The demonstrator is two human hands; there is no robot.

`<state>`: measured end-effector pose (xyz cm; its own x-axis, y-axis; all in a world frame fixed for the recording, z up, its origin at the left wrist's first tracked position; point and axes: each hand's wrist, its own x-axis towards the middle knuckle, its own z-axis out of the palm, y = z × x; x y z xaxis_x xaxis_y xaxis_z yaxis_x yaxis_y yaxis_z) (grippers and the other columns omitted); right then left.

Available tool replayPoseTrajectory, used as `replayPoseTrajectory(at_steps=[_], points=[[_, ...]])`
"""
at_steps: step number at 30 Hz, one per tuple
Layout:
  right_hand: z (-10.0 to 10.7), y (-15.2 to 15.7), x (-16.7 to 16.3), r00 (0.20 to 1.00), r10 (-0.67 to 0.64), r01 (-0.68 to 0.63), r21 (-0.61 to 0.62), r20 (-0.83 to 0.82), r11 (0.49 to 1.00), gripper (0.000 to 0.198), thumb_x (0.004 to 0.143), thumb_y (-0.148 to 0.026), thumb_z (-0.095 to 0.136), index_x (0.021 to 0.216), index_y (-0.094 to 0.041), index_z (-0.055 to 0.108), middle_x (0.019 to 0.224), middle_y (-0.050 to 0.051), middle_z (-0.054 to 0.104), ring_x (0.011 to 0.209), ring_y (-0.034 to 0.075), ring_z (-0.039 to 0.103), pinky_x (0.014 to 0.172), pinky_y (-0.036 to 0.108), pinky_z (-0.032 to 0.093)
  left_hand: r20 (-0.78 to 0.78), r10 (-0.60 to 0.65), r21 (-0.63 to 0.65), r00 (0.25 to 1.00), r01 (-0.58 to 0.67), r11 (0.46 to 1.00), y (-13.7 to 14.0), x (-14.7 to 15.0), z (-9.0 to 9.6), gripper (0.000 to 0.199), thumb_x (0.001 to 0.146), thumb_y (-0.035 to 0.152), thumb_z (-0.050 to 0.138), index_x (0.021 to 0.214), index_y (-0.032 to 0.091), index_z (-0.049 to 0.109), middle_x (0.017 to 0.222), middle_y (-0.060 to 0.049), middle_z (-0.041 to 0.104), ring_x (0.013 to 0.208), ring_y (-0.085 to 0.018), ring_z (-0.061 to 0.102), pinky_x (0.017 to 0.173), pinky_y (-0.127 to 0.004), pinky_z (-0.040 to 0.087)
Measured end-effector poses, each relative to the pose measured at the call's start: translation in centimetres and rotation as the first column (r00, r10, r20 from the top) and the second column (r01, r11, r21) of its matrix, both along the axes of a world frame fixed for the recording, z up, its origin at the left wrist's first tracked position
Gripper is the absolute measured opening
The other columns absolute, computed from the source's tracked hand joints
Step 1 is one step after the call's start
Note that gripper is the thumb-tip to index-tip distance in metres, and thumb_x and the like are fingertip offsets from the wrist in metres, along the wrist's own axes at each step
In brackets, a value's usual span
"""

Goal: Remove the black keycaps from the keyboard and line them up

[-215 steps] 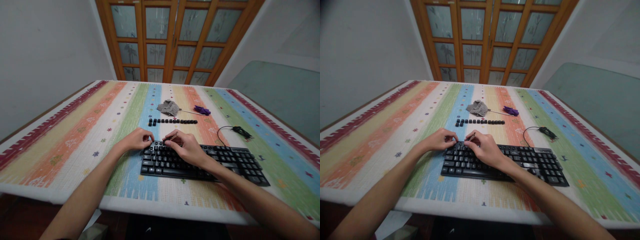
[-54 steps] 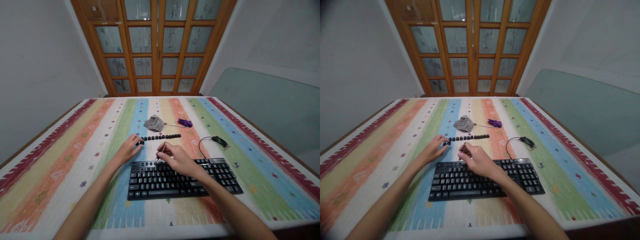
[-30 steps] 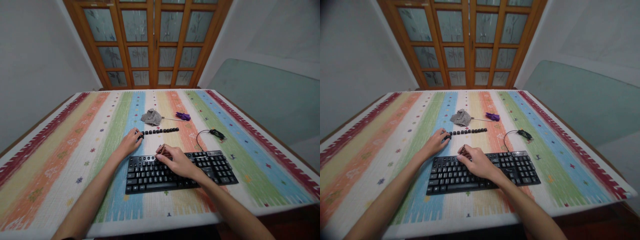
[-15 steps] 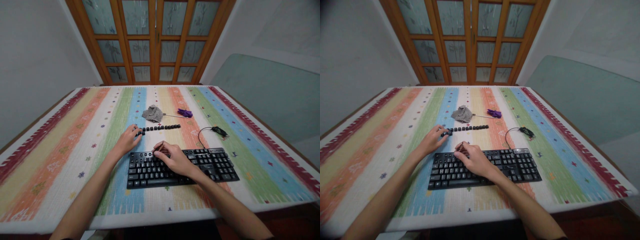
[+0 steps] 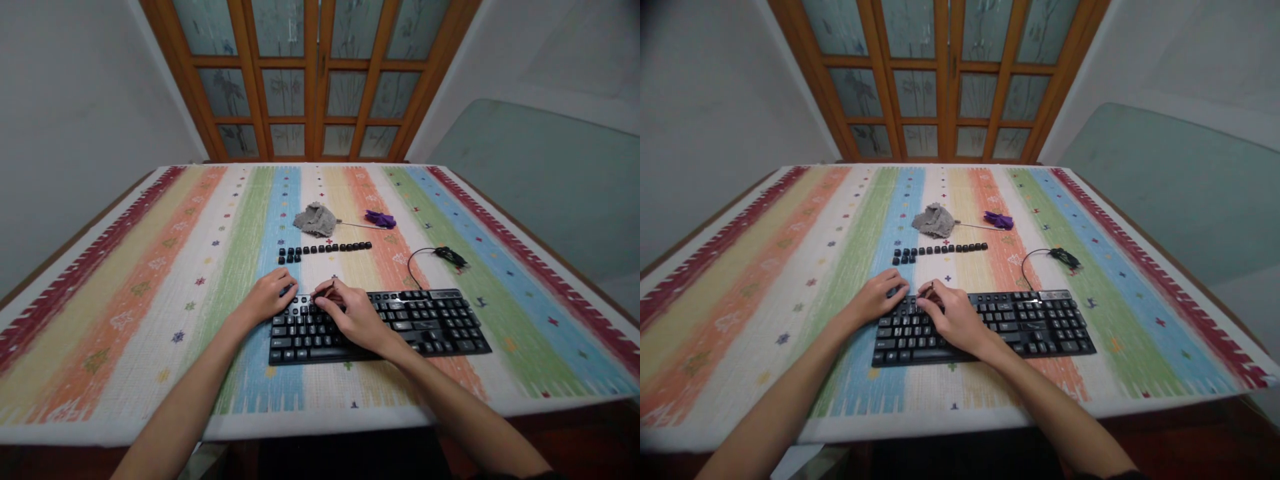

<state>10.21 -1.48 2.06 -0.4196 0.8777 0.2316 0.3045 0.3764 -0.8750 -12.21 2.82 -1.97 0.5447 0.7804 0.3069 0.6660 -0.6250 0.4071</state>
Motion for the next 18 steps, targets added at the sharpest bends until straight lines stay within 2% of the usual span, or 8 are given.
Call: replayPoseTrajectory(at_steps=[18], points=[[-0.7,0.33,-0.97,0.999,-0.035,0.035,0.046,0.005,0.998,0.006,0.094,-0.023,0.053,0.095,-0.02,0.058,0.087,0.005,0.071,0.073,0.016,0.067,0.069,0.029,0.053,-0.052,-0.007,0.018,0.999,0.008,1.0,0.11,0.12,-0.02,0.02,0.094,0.023,0.047,0.086,0.016,0.064,0.082,-0.007,0.062,0.082,-0.021,0.057,0.08,-0.035,0.048]])
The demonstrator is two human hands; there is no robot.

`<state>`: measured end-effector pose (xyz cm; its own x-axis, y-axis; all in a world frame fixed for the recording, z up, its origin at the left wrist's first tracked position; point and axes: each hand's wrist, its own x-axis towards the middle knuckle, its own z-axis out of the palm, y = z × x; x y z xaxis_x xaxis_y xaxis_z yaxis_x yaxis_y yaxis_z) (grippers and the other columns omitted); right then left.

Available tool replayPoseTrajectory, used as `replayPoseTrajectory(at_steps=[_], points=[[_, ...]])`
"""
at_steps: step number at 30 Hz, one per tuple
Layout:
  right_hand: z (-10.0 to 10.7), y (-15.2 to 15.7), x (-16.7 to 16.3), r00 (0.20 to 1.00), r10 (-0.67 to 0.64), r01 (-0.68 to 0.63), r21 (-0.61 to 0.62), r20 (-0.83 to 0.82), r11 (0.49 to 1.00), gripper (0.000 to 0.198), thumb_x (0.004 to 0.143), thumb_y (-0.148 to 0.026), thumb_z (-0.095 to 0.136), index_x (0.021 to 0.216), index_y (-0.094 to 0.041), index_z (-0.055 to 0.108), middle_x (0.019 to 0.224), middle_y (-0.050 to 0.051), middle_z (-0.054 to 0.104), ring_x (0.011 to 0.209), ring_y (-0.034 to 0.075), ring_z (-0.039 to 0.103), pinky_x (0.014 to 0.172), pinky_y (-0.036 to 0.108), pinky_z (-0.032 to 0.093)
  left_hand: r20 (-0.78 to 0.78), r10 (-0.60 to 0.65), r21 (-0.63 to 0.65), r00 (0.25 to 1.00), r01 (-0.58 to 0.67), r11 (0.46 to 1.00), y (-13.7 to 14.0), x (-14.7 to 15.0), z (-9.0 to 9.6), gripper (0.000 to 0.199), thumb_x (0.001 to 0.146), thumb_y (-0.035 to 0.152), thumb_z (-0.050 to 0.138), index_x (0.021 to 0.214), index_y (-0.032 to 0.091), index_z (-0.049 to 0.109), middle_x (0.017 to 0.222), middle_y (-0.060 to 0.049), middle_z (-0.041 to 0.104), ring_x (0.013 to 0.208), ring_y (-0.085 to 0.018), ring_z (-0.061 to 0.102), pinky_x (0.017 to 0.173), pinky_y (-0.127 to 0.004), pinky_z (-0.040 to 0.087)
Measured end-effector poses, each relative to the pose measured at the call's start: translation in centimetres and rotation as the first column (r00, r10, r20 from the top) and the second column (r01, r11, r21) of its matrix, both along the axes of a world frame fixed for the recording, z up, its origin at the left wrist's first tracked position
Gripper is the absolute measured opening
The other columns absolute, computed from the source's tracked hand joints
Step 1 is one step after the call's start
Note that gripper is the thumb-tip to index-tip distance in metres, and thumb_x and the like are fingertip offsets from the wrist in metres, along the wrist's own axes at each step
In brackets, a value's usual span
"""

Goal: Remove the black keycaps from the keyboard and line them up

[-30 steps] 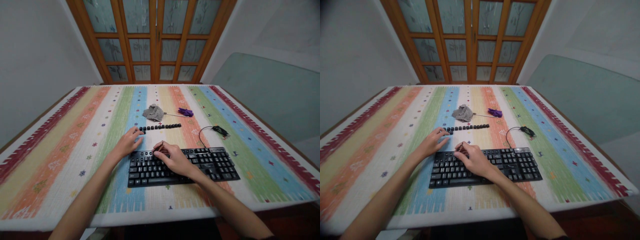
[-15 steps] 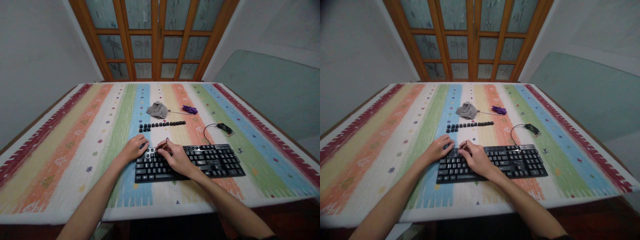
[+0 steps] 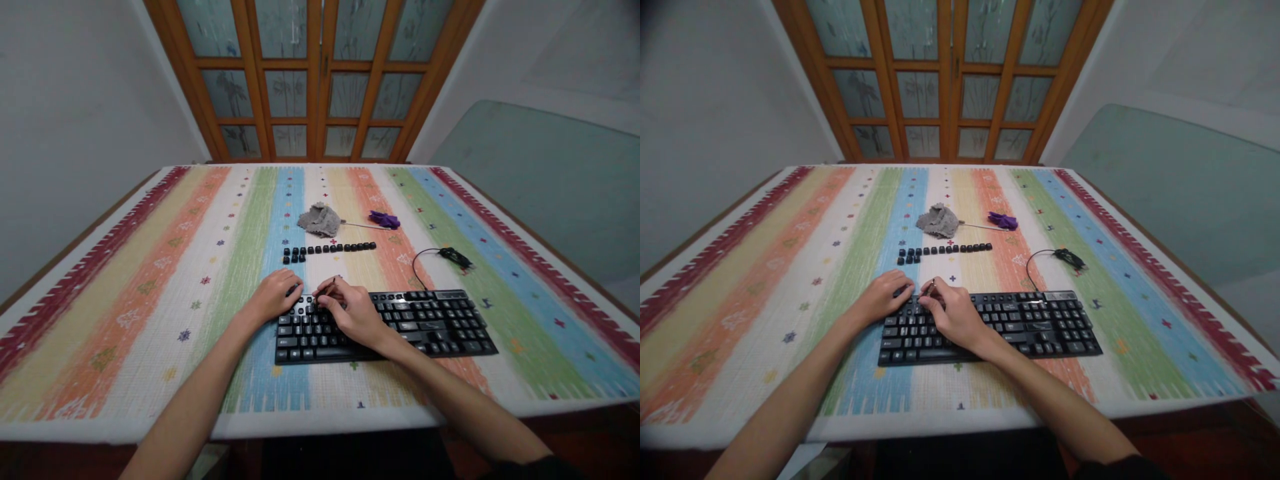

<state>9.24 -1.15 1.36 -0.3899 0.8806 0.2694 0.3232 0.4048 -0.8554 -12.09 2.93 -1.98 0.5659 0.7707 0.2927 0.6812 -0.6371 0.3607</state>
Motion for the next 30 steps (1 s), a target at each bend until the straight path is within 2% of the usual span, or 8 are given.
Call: replayPoseTrajectory(at_steps=[11,19,25,28,30], points=[[0.2,-0.9,-0.5,0.998,0.005,-0.01,0.071,0.069,0.997,0.007,0.095,-0.022,0.05,0.095,-0.022,0.058,0.086,0.005,0.07,0.078,0.018,0.067,0.073,0.03,0.052,-0.038,0.0,0.03,0.999,0.001,1.0,-0.1,0.0,0.0,0.02,0.095,0.023,0.046,0.087,0.017,0.064,0.084,-0.007,0.065,0.083,-0.021,0.059,0.079,-0.035,0.048],[0.1,-0.9,-1.3,0.975,0.035,-0.073,0.168,0.218,0.983,0.01,0.096,-0.017,0.047,0.098,-0.02,0.055,0.083,0.005,0.068,0.076,0.019,0.065,0.072,0.03,0.049,-0.029,0.021,-0.006,0.999,-0.021,1.0,-0.1,0.1,0.1,0.021,0.094,0.022,0.046,0.086,0.017,0.065,0.085,-0.008,0.066,0.084,-0.021,0.06,0.08,-0.035,0.049],[0.6,-0.6,-0.8,0.963,0.057,-0.095,0.133,0.264,0.987,0.011,0.095,-0.015,0.045,0.101,-0.019,0.053,0.089,0.008,0.068,0.081,0.021,0.065,0.075,0.032,0.049,-0.029,0.015,0.006,0.999,-0.015,1.0,0.0,0.1,0.1,0.022,0.095,0.022,0.046,0.083,0.017,0.063,0.081,-0.007,0.065,0.08,-0.021,0.059,0.078,-0.035,0.049],[0.6,-0.2,-0.1,0.976,0.051,-0.076,0.112,0.212,0.991,0.013,0.094,-0.013,0.045,0.101,-0.019,0.054,0.093,0.008,0.069,0.083,0.021,0.066,0.076,0.032,0.05,-0.026,0.016,0.016,1.0,-0.016,1.0,0.0,0.1,-0.1,0.02,0.095,0.021,0.048,0.083,0.016,0.063,0.081,-0.007,0.065,0.08,-0.021,0.059,0.077,-0.035,0.048],[0.5,0.1,0.3,0.986,0.038,-0.051,0.071,0.165,0.996,0.011,0.094,-0.014,0.046,0.099,-0.019,0.054,0.089,0.007,0.068,0.078,0.019,0.066,0.073,0.031,0.05,-0.019,0.017,0.012,1.0,-0.016,1.0,0.1,0.1,-0.2,0.018,0.094,0.021,0.049,0.083,0.016,0.063,0.081,-0.007,0.065,0.08,-0.021,0.059,0.077,-0.035,0.048]])
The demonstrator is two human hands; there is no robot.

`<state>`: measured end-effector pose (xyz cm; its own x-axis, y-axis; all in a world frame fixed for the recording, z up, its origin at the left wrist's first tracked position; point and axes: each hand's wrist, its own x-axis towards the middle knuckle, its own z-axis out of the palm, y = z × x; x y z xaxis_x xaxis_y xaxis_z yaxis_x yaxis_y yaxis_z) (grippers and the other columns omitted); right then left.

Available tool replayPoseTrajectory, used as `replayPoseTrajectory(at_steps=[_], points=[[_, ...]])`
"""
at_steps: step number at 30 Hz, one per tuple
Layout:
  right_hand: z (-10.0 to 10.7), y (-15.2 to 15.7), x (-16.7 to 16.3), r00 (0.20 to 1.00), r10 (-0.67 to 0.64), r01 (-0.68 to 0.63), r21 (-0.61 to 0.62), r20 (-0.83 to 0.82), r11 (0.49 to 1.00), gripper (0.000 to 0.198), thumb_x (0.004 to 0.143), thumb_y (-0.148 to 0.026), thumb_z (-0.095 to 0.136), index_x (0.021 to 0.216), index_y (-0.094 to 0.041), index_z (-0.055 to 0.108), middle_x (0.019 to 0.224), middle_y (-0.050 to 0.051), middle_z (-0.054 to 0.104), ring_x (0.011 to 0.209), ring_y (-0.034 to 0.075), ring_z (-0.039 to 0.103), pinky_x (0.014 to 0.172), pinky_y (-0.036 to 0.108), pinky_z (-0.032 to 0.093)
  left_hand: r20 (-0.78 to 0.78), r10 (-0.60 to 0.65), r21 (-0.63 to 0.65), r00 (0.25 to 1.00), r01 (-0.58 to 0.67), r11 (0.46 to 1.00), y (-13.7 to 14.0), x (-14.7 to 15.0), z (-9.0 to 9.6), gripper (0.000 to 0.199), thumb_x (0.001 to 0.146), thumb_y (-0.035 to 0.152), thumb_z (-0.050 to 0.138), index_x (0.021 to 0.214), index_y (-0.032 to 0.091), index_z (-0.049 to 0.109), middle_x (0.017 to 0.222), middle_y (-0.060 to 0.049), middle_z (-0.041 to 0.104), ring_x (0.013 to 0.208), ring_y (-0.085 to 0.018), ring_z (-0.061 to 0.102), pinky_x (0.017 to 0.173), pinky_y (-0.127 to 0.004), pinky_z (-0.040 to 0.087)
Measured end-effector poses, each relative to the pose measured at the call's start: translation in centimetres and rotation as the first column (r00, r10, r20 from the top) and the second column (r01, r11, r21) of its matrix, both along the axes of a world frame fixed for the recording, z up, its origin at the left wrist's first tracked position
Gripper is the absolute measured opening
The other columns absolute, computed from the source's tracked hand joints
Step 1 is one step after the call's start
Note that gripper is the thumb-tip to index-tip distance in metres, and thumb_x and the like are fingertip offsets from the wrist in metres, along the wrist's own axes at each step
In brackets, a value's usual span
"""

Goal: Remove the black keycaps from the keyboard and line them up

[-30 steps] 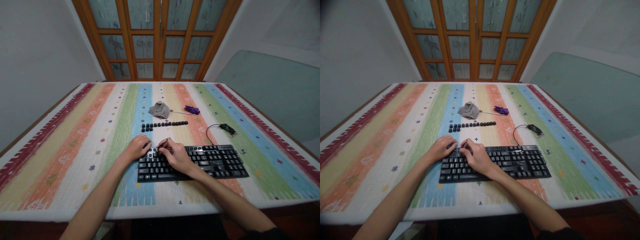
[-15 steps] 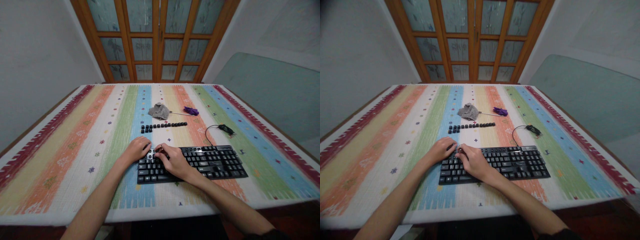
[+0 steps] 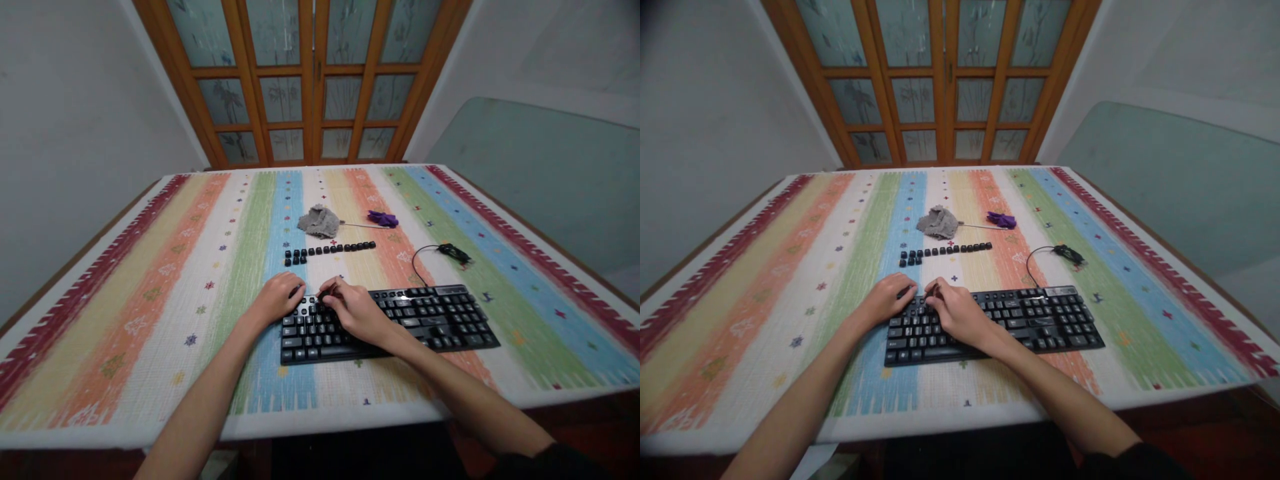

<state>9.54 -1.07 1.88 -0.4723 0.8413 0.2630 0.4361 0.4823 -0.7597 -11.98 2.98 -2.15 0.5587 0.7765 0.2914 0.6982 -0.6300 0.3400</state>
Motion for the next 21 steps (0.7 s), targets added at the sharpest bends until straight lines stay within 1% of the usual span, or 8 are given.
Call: replayPoseTrajectory(at_steps=[3,6,13,18,21], points=[[-0.2,0.3,0.1,0.998,-0.007,0.004,-0.056,-0.058,0.998,0.01,0.093,-0.014,0.047,0.097,-0.019,0.055,0.085,0.005,0.068,0.074,0.018,0.066,0.072,0.03,0.049,0.008,0.001,-0.012,1.0,-0.001,1.0,0.0,0.0,0.0,0.016,0.093,0.02,0.05,0.083,0.017,0.063,0.08,-0.006,0.065,0.08,-0.021,0.059,0.077,-0.034,0.048],[-0.2,0.6,-0.3,0.997,-0.012,0.007,-0.059,-0.081,0.998,0.01,0.091,-0.013,0.047,0.095,-0.019,0.054,0.084,0.005,0.068,0.073,0.018,0.065,0.071,0.03,0.049,0.005,0.002,-0.019,1.0,-0.001,1.0,0.0,0.0,0.0,0.017,0.094,0.02,0.049,0.084,0.017,0.063,0.081,-0.006,0.065,0.08,-0.02,0.059,0.078,-0.034,0.048],[0.3,1.3,-1.1,0.999,0.029,-0.03,-0.038,-0.029,0.999,0.011,0.09,-0.009,0.047,0.091,-0.019,0.052,0.077,0.003,0.064,0.069,0.017,0.062,0.067,0.028,0.046,0.016,-0.001,-0.034,1.0,0.002,0.999,0.0,-0.1,0.0,0.018,0.094,0.021,0.048,0.084,0.017,0.062,0.082,-0.006,0.065,0.081,-0.02,0.059,0.078,-0.033,0.048],[0.5,1.7,-1.3,0.998,0.061,-0.062,-0.083,-0.025,0.995,0.013,0.089,-0.006,0.047,0.092,-0.018,0.053,0.076,0.003,0.065,0.069,0.016,0.063,0.067,0.027,0.046,0.014,-0.007,-0.048,1.0,0.008,0.999,0.0,0.0,0.1,0.017,0.094,0.021,0.049,0.083,0.017,0.062,0.081,-0.006,0.065,0.079,-0.02,0.059,0.077,-0.032,0.047],[0.8,2.0,-1.5,0.996,0.084,-0.083,-0.069,0.003,0.994,0.014,0.089,-0.005,0.047,0.091,-0.017,0.053,0.076,0.003,0.065,0.07,0.016,0.063,0.067,0.026,0.045,0.016,-0.002,-0.042,1.0,0.002,0.999,0.0,0.0,0.1,0.019,0.094,0.021,0.048,0.082,0.017,0.061,0.08,-0.006,0.065,0.079,-0.02,0.059,0.076,-0.032,0.047]])
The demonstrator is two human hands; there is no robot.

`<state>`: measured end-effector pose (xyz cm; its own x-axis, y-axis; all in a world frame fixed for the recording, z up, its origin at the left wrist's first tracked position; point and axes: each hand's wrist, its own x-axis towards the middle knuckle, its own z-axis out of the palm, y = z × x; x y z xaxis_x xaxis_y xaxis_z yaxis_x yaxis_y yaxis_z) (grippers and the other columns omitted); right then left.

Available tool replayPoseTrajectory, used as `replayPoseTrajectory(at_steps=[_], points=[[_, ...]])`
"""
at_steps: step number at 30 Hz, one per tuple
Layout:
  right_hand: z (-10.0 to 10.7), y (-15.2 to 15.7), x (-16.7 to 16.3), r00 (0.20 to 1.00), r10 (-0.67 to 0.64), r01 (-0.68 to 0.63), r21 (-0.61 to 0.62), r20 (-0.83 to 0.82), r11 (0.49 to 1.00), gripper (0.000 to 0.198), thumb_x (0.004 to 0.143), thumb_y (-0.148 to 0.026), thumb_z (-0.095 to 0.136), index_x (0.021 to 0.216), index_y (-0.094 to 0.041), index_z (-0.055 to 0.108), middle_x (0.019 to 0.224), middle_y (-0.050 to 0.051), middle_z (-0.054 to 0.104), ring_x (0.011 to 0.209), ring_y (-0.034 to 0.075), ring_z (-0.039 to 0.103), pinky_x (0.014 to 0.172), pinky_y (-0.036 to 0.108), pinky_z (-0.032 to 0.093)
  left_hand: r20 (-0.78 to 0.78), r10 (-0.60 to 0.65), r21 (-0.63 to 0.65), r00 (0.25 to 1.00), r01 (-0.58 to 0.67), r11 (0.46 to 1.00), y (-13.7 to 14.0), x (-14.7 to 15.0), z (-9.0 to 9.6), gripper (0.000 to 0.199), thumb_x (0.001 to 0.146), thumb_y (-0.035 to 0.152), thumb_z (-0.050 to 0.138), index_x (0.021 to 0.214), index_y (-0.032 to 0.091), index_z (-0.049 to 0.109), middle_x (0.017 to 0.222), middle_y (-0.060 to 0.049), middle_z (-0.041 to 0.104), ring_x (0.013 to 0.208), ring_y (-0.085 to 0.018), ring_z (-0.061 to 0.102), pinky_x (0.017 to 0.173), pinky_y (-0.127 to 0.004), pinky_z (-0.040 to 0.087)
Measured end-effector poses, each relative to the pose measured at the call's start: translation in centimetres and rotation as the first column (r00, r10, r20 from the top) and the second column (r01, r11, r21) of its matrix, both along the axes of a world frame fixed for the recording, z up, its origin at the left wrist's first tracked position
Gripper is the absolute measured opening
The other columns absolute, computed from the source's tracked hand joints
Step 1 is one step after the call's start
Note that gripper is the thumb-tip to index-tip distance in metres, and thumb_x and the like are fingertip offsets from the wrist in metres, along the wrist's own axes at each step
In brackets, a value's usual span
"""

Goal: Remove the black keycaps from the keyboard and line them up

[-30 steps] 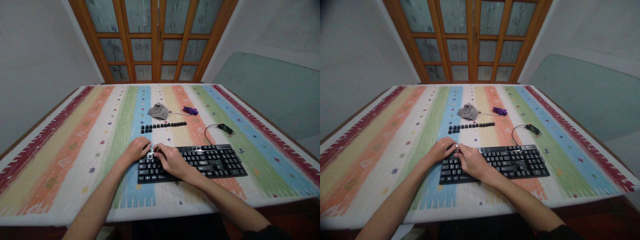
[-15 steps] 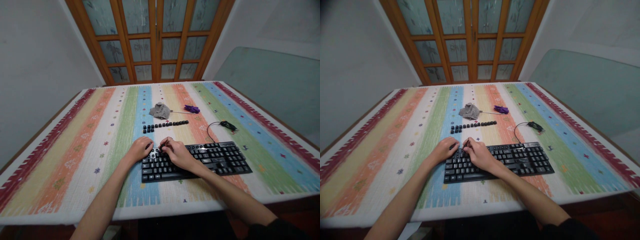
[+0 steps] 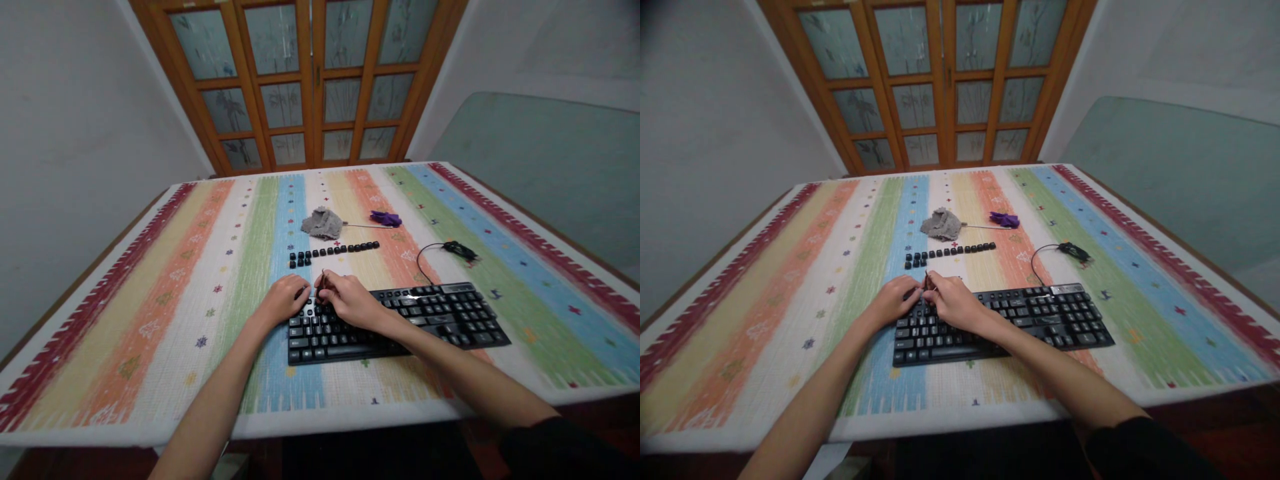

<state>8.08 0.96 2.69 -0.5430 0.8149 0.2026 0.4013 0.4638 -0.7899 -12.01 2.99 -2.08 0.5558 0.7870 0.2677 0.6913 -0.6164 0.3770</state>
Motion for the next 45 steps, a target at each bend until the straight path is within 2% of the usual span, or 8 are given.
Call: replayPoseTrajectory(at_steps=[9,16,20,24,27,33,39,45], points=[[0.5,1.5,-0.9,0.961,0.064,-0.107,0.148,0.267,0.983,0.009,0.09,-0.009,0.052,0.086,-0.017,0.05,0.077,0.005,0.065,0.069,0.017,0.058,0.06,0.025,0.035,0.003,-0.02,-0.003,1.0,0.02,1.0,0.2,-0.2,-0.4,0.021,0.095,0.025,0.047,0.08,0.017,0.059,0.081,-0.006,0.064,0.08,-0.021,0.06,0.077,-0.033,0.047],[1.1,2.0,-1.9,0.927,0.124,-0.186,0.147,0.353,0.971,0.009,0.088,-0.007,0.05,0.09,-0.016,0.052,0.074,0.007,0.065,0.066,0.018,0.056,0.058,0.026,0.033,0.002,0.009,0.034,1.0,-0.009,0.999,0.3,-0.3,-0.9,0.014,0.091,0.021,0.05,0.083,0.016,0.059,0.084,-0.01,0.066,0.081,-0.024,0.062,0.077,-0.036,0.049],[1.3,2.8,-2.1,0.923,0.121,-0.164,0.09,0.364,0.982,0.008,0.091,-0.009,0.05,0.088,-0.015,0.054,0.076,0.007,0.065,0.068,0.017,0.057,0.06,0.026,0.035,0.003,0.028,0.033,1.0,-0.028,0.999,0.2,-0.3,-1.0,0.01,0.087,0.016,0.05,0.083,0.015,0.059,0.087,-0.01,0.066,0.083,-0.024,0.062,0.079,-0.036,0.05],[1.3,3.2,-1.4,0.958,0.104,-0.124,0.061,0.268,0.99,0.005,0.092,-0.013,0.051,0.088,-0.016,0.054,0.073,0.004,0.066,0.069,0.017,0.06,0.063,0.025,0.039,-0.013,0.015,0.046,1.0,-0.014,0.999,0.1,-0.2,-0.8,0.015,0.092,0.02,0.048,0.085,0.016,0.06,0.085,-0.009,0.066,0.082,-0.023,0.061,0.079,-0.036,0.049],[1.2,3.1,-0.4,0.991,0.098,-0.094,-0.041,0.093,0.995,0.004,0.093,-0.016,0.05,0.09,-0.017,0.053,0.071,0.002,0.066,0.066,0.016,0.064,0.063,0.026,0.045,-0.013,-0.005,0.075,1.0,0.006,0.997,0.1,-0.2,-0.4,0.019,0.095,0.022,0.047,0.086,0.016,0.062,0.083,-0.008,0.066,0.082,-0.022,0.06,0.079,-0.035,0.049],[0.2,2.6,1.8,0.967,-0.026,-0.025,-0.198,-0.253,0.98,0.013,0.096,-0.031,0.047,0.095,-0.018,0.049,0.077,0.003,0.066,0.069,0.016,0.07,0.066,0.03,0.058,0.141,0.006,0.138,0.99,-0.026,0.99,-0.5,0.2,1.0,0.019,0.096,0.021,0.046,0.09,0.016,0.063,0.081,-0.006,0.065,0.079,-0.02,0.059,0.077,-0.034,0.048],[-0.2,1.8,2.5,0.959,-0.026,-0.011,-0.131,-0.283,0.991,0.017,0.098,-0.034,0.047,0.101,-0.017,0.05,0.084,0.006,0.066,0.07,0.016,0.069,0.069,0.032,0.059,0.297,-0.079,0.092,0.952,0.054,0.994,-1.9,1.1,2.6,0.017,0.094,0.026,0.051,0.099,0.015,0.064,0.083,-0.006,0.064,0.08,-0.02,0.059,0.076,-0.034,0.048],[0.6,1.5,2.3,0.955,0.024,-0.031,-0.021,-0.295,0.999,0.012,0.098,-0.027,0.048,0.104,-0.017,0.051,0.086,0.005,0.068,0.072,0.015,0.068,0.071,0.03,0.057,0.408,-0.032,-0.082,0.912,0.071,0.994,-2.4,1.7,3.5,0.029,0.087,0.03,0.064,0.113,0.019,0.059,0.098,-0.005,0.065,0.084,-0.018,0.059,0.076,-0.031,0.048]])
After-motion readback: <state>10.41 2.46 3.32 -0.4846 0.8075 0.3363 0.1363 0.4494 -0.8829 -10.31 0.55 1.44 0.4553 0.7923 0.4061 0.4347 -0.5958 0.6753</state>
